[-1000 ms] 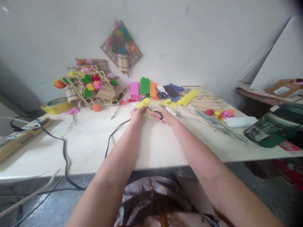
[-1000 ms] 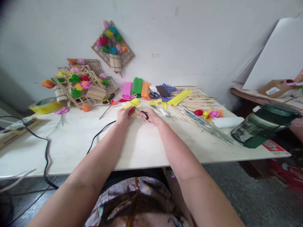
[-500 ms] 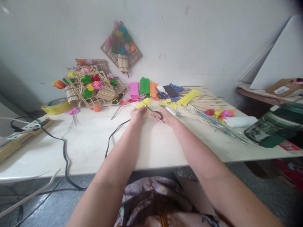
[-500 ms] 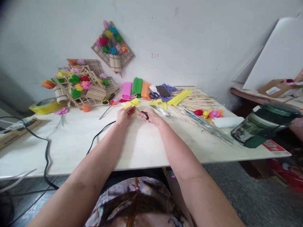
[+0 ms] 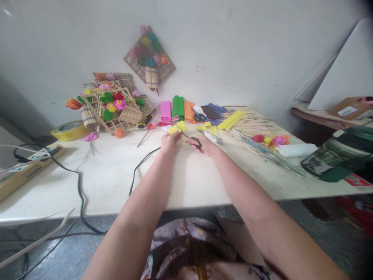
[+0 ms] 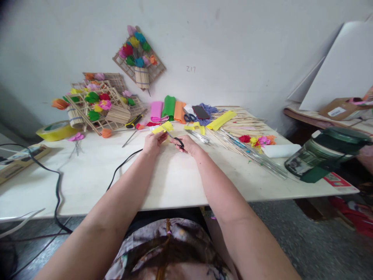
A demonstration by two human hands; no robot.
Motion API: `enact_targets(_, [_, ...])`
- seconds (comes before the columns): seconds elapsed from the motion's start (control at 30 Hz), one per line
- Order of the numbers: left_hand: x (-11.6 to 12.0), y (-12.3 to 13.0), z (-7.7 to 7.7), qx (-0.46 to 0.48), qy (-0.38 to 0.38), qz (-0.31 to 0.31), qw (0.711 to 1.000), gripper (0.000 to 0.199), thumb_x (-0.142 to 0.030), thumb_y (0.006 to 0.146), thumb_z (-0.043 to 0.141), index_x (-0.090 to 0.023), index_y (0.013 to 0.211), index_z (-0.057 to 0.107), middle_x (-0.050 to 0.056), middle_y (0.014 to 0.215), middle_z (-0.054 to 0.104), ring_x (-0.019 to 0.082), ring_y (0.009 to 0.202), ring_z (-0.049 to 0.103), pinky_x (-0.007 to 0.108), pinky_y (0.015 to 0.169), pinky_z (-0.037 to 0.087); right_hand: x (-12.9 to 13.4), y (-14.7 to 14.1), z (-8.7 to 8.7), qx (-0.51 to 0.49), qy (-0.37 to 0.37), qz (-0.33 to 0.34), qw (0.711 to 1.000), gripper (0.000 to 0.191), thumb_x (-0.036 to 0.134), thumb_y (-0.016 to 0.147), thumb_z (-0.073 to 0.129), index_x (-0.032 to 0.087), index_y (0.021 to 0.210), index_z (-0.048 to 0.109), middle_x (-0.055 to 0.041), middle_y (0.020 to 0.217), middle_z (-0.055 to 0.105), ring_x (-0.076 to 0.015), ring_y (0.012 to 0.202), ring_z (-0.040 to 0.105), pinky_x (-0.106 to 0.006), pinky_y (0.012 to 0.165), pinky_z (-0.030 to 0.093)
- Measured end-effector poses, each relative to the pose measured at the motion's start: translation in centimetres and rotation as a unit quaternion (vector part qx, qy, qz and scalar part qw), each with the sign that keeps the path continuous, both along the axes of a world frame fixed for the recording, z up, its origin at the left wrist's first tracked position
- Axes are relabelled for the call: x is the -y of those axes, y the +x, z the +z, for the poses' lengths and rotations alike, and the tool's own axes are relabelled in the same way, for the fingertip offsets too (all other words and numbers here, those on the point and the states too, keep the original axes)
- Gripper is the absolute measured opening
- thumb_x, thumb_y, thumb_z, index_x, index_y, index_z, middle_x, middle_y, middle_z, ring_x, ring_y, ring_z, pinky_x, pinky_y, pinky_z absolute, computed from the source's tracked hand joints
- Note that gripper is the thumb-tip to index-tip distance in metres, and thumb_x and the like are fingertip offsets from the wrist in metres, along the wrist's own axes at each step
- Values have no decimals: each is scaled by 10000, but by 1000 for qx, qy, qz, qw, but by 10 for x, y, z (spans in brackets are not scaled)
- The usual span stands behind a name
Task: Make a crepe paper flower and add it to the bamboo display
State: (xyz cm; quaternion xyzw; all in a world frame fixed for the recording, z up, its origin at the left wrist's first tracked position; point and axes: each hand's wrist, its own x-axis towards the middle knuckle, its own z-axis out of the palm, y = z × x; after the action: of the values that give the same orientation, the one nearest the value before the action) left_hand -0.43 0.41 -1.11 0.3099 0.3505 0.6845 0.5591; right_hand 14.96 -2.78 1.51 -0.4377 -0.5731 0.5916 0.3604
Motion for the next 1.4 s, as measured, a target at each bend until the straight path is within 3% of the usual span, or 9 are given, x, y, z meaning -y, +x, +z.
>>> enact_targets(0.9, [1,1,2,-1,-10,3,1000,159,-117,618,698,-101,767,645,59,737,676,173,754,666,335,831,512,-6,0,-7,-17,18,6,1000,257,360,762,672,112,761,607,75,420,434,-15,302,284,-135,280,212])
enact_targets(1.4, [-4,-2,-4,-1,13,7,1000,169,-164,637,714,-105,788,667,55,757,687,156,725,660,312,805,507,2,2,2,0,-5,19,1000,286,396,765,644,113,799,619,45,453,507,-33,330,383,-143,320,234])
